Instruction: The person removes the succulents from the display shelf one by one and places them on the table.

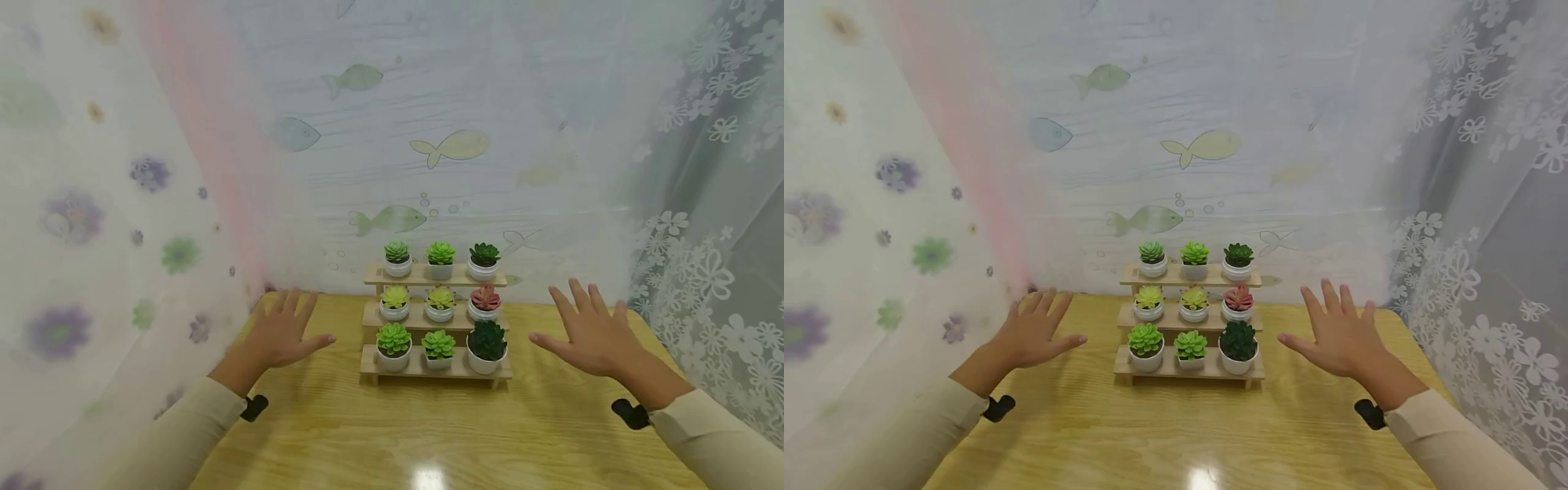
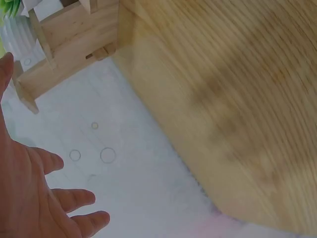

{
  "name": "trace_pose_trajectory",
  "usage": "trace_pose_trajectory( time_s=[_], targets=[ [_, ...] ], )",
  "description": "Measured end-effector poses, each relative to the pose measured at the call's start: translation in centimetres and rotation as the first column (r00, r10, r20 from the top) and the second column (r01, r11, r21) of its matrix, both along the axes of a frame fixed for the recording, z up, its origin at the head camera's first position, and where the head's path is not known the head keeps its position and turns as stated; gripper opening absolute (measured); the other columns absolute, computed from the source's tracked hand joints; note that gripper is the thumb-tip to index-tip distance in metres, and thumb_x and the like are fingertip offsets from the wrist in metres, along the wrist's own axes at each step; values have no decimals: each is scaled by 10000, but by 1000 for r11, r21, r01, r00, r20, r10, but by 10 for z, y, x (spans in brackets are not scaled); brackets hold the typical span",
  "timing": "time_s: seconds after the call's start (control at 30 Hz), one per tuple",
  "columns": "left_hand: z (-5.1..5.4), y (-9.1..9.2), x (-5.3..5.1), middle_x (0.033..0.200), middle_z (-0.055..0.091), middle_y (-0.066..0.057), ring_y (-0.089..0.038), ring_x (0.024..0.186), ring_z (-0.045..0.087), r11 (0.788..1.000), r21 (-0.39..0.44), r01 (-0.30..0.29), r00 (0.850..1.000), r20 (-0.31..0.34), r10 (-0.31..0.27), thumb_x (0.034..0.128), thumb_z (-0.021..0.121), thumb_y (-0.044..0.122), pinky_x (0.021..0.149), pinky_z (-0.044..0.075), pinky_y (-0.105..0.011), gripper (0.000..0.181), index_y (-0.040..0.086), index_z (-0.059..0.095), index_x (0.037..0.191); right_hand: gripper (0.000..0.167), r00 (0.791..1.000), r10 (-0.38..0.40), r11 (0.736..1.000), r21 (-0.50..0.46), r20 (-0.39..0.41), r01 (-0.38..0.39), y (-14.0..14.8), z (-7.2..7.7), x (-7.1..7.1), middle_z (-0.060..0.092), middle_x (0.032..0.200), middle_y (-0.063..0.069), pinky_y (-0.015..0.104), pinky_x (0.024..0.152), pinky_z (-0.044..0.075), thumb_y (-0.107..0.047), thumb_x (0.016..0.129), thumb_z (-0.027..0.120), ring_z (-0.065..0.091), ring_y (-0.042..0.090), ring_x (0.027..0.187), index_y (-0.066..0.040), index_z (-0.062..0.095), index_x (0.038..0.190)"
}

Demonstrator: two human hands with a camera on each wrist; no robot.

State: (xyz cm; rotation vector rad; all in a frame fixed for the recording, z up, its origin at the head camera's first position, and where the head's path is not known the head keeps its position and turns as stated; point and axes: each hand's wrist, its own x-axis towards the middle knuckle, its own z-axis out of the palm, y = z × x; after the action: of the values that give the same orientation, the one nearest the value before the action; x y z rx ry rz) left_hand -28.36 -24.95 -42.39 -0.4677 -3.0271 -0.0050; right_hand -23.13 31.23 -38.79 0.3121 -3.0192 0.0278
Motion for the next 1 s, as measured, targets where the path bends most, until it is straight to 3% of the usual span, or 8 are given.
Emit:
trace_pose_trajectory(
  time_s=[0.17, 0.4, 0.6, 0.73, 0.87, 1.0],
  targets=[
    [-7, 8, -2, 1685, 238, -242, -491, 1540, 239, 999, 41, 8, 999, 33, -9, 896, 340, 900, 1142, 123, -827, 1095, 125, 240, 1663, 1082, 1000, -4, 1000, -13, 6, 4, -6, 3, -8, 113, 1666, 352, 912, 1013, 104, -842, 914, 449, 135, 655, 1468, -76, 242, 1650],
    [-18, 19, -3, 1610, 400, -228, -459, 1425, 454, 992, 112, 50, 994, 87, -59, 902, 381, 883, 1065, 403, -727, 1103, 63, 297, 1635, 1066, 1000, 5, 1000, -10, -6, -5, -18, 9, -17, 196, 1656, 324, 897, 1043, 127, -848, 918, 426, 174, 623, 1481, -64, 297, 1629],
    [-28, 31, -2, 1604, 388, -252, -489, 1415, 447, 969, 247, 3, 985, 167, -46, 910, 448, 848, 1013, 471, -695, 1089, 78, 242, 1653, 1076, 1000, 10, 1000, -24, -24, -10, -26, 11, -30, 329, 1610, 296, 889, 1051, 124, -863, 906, 421, 273, 578, 1460, -53, 333, 1610],
    [-41, 35, -1, 1610, 369, -268, -487, 1424, 440, 918, 394, -39, 978, 205, -46, 932, 519, 780, 1073, 435, -686, 1039, 84, 243, 1653, 1063, 999, 9, 999, -37, -35, -11, -33, 16, -37, 394, 1580, 279, 889, 1062, 101, -850, 911, 440, 340, 550, 1436, -48, 350, 1603],
    [-54, 39, 0, 1573, 425, -254, -443, 1350, 531, 834, 547, -74, 969, 236, -69, 966, 610, 647, 1063, 473, -635, 967, 67, 244, 1648, 1043, 1000, 6, 998, -59, -24, -7, -39, 19, -44, 410, 1576, 270, 882, 1077, 87, -830, 926, 444, 361, 542, 1428, -43, 348, 1603],
    [-67, 44, -1, 1520, 496, -218, -376, 1260, 607, 734, 665, -141, 963, 264, -55, 956, 688, 564, 965, 566, -540, 951, 90, 247, 1651, 1001, 1000, 8, 994, -110, 3, -8, -48, 23, -52, 399, 1586, 273, 865, 1096, 101, -782, 953, 466, 358, 551, 1428, -37, 333, 1608]
  ],
)
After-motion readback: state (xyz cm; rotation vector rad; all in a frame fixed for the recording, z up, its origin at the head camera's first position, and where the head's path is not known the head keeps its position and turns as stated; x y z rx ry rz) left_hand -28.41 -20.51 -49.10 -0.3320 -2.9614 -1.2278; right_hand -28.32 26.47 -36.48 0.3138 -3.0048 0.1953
